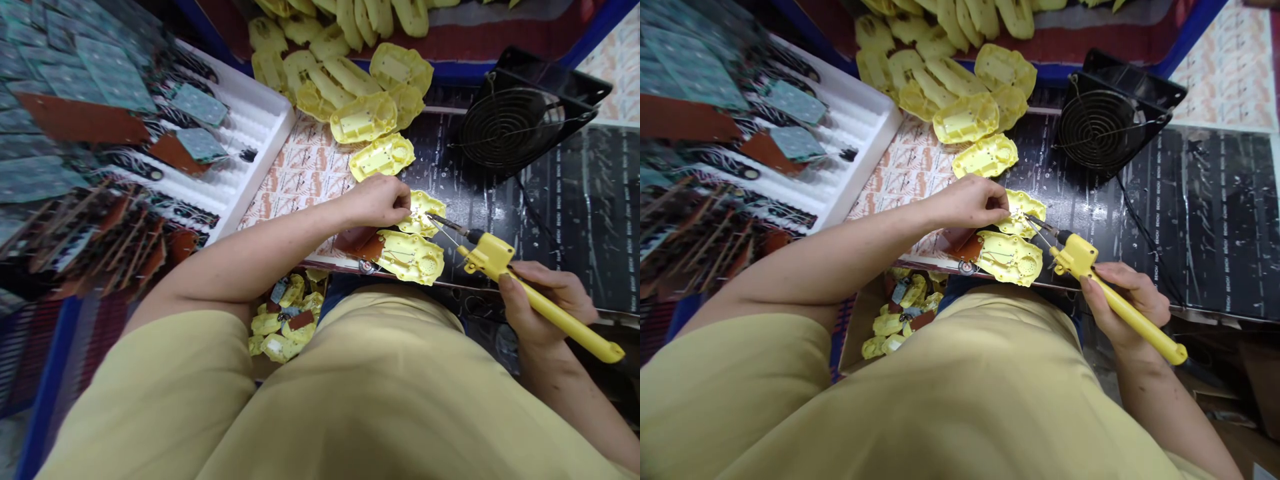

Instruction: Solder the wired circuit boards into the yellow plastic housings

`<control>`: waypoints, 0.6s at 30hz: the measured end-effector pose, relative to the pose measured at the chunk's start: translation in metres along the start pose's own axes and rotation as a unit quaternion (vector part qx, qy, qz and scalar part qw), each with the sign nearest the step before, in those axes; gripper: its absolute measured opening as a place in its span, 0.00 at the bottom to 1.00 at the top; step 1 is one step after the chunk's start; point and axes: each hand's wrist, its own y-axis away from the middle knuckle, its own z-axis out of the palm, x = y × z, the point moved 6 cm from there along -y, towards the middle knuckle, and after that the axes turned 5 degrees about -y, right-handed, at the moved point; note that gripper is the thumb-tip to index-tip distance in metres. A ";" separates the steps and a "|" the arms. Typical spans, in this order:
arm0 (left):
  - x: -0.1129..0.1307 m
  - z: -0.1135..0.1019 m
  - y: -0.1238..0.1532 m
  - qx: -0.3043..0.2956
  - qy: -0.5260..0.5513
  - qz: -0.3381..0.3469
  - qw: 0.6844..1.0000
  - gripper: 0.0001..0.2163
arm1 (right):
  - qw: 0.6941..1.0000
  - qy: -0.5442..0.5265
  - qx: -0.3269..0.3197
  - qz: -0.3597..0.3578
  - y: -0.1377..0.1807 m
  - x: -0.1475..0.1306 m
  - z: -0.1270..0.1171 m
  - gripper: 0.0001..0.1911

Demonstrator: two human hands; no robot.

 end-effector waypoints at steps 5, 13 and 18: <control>-0.002 0.000 -0.001 0.020 0.012 0.020 1.000 0.06 | 0.998 -0.003 0.051 0.042 -0.001 0.006 0.000 0.11; 0.001 -0.001 0.000 0.020 0.013 0.014 1.000 0.06 | 1.000 0.005 -0.028 0.007 -0.001 -0.007 0.003 0.12; 0.003 -0.001 0.000 0.010 -0.018 0.012 1.000 0.08 | 0.988 -0.026 -0.121 -0.095 -0.012 -0.025 0.020 0.09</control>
